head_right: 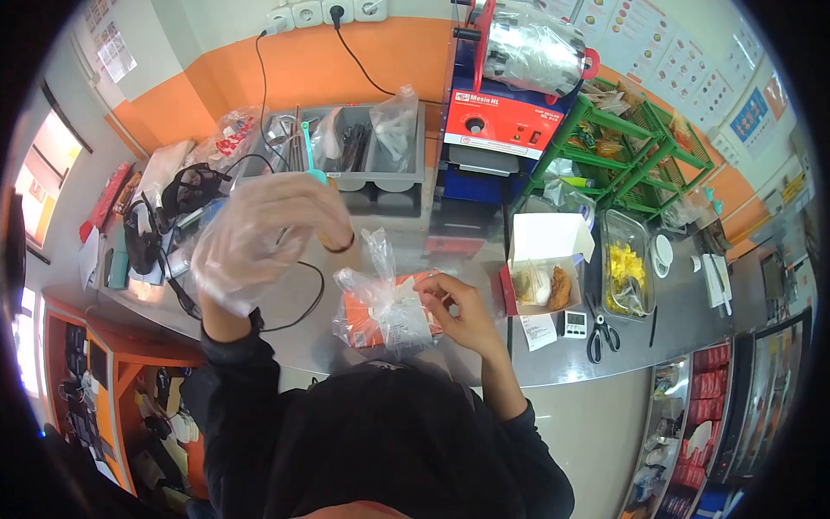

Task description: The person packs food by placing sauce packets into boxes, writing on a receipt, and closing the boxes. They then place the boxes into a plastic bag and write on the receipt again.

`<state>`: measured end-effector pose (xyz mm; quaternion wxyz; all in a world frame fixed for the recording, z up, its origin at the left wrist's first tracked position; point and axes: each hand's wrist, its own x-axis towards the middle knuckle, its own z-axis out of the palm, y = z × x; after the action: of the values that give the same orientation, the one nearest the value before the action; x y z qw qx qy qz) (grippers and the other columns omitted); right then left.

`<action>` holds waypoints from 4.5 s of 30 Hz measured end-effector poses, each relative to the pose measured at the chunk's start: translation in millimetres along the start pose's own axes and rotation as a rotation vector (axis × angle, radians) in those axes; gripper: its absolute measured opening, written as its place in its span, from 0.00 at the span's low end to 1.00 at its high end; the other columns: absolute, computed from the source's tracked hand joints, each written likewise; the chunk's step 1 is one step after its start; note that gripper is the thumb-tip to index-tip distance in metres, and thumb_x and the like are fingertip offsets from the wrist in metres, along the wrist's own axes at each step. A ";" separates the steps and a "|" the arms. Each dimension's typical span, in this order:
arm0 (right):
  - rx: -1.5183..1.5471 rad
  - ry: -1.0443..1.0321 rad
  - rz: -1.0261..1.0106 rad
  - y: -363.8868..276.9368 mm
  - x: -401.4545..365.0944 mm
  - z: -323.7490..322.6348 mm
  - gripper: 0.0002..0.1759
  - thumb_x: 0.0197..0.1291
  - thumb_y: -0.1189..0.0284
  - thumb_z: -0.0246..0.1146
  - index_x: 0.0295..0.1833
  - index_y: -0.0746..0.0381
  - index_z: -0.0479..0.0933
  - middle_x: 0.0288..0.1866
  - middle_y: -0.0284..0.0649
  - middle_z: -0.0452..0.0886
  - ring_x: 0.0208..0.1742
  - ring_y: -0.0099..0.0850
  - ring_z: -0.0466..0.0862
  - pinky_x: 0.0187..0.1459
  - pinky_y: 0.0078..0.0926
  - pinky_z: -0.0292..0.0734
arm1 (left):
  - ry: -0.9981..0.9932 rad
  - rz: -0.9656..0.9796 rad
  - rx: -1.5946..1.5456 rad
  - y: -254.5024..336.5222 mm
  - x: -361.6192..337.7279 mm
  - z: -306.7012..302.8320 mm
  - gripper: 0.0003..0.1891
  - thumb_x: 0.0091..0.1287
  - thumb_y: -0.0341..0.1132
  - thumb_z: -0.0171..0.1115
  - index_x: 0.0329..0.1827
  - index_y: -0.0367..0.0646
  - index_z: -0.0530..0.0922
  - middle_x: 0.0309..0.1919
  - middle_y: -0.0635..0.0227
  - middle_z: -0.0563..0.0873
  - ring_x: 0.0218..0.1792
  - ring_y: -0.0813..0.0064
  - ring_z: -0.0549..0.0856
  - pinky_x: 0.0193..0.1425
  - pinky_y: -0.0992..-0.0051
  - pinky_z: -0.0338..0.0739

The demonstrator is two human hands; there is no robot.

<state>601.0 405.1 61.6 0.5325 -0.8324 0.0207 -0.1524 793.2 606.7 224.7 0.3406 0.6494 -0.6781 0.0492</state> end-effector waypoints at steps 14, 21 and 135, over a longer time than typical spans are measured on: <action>0.860 -0.042 0.198 45.9 40.3 65.3 0.09 0.65 0.79 0.61 0.49 0.59 0.74 0.44 0.29 0.77 0.44 0.18 0.75 0.45 0.15 0.68 | 0.521 -1.073 -0.822 -23.9 -101.9 156.7 0.11 0.65 0.36 0.65 0.39 0.36 0.84 0.29 0.68 0.87 0.31 0.78 0.84 0.37 0.75 0.77; 0.706 0.087 0.132 27.7 36.1 71.0 0.24 0.56 0.86 0.63 0.57 0.60 0.69 0.47 0.34 0.76 0.53 0.22 0.76 0.51 0.19 0.73 | 0.691 -0.911 -1.168 -10.2 -92.4 184.6 0.12 0.65 0.36 0.66 0.44 0.35 0.83 0.34 0.67 0.87 0.36 0.79 0.84 0.40 0.77 0.77; -0.582 0.772 0.653 144.1 -167.7 -32.7 0.19 0.46 0.77 0.73 0.34 0.62 0.65 0.22 0.44 0.74 0.24 0.43 0.77 0.28 0.36 0.71 | -0.291 -1.077 -0.418 -89.8 -70.0 329.6 0.17 0.60 0.30 0.63 0.53 0.39 0.76 0.25 0.62 0.85 0.21 0.73 0.86 0.22 0.73 0.80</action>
<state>450.6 347.1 -93.3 0.2553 -0.7791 0.5098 -0.2606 738.8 484.5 -97.3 0.3419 0.8211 -0.2883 -0.3546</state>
